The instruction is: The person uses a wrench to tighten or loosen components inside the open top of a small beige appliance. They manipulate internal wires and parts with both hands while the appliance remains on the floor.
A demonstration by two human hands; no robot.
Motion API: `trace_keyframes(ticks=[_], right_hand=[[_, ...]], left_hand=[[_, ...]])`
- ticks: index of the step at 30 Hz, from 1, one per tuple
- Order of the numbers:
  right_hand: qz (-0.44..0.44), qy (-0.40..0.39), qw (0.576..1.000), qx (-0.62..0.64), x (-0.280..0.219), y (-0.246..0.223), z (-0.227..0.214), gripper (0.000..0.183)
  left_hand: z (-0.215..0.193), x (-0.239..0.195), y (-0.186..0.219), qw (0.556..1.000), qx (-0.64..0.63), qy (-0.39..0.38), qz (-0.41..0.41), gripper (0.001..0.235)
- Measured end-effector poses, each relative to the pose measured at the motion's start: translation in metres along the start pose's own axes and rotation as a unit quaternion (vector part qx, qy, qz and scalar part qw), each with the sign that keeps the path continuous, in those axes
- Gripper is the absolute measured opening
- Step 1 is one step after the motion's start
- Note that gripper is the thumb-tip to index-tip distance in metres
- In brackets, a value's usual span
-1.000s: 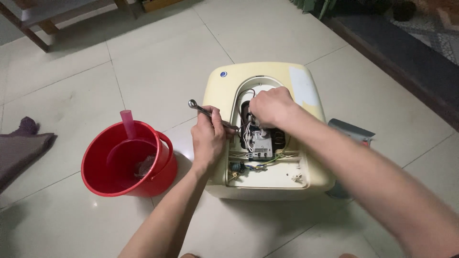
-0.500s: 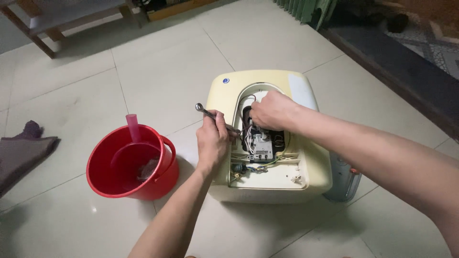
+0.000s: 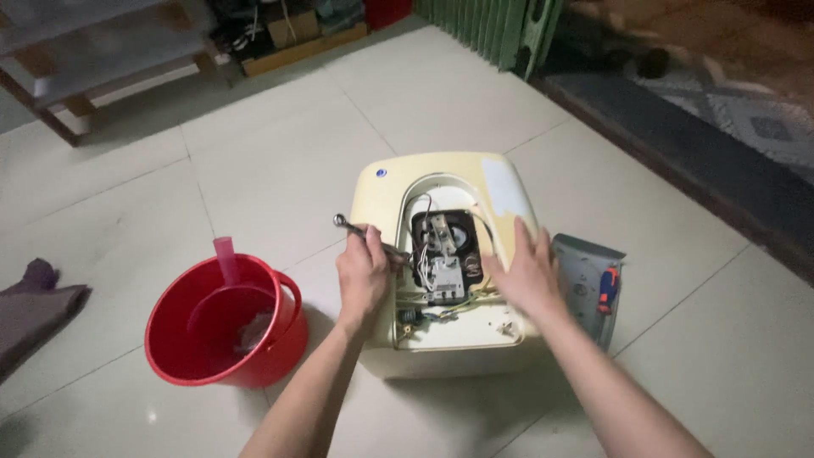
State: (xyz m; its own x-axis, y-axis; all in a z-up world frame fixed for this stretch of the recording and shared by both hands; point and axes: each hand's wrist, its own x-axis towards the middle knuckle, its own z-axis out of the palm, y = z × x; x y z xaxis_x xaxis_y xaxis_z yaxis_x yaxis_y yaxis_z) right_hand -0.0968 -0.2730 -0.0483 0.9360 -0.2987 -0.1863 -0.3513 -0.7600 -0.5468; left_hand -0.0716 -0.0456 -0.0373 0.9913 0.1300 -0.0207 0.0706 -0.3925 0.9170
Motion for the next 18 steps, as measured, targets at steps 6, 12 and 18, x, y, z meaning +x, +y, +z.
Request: trace_keyframes(ticks=[6,12,18], right_hand=[[0.052,-0.022,0.998,-0.028,0.000,0.011,0.003,0.093],[0.060,-0.013,0.998,-0.019,-0.002,0.009,0.006,0.072],[0.056,-0.009,0.998,-0.024,0.004,0.015,0.011,0.071]], left_hand=[[0.002,0.013,-0.012,0.993,-0.112,0.004,-0.035,0.037],[0.038,0.042,-0.017,0.968,-0.244,-0.032,0.047,0.038],[0.053,0.050,0.019,0.971,0.119,-0.157,0.139,0.021]])
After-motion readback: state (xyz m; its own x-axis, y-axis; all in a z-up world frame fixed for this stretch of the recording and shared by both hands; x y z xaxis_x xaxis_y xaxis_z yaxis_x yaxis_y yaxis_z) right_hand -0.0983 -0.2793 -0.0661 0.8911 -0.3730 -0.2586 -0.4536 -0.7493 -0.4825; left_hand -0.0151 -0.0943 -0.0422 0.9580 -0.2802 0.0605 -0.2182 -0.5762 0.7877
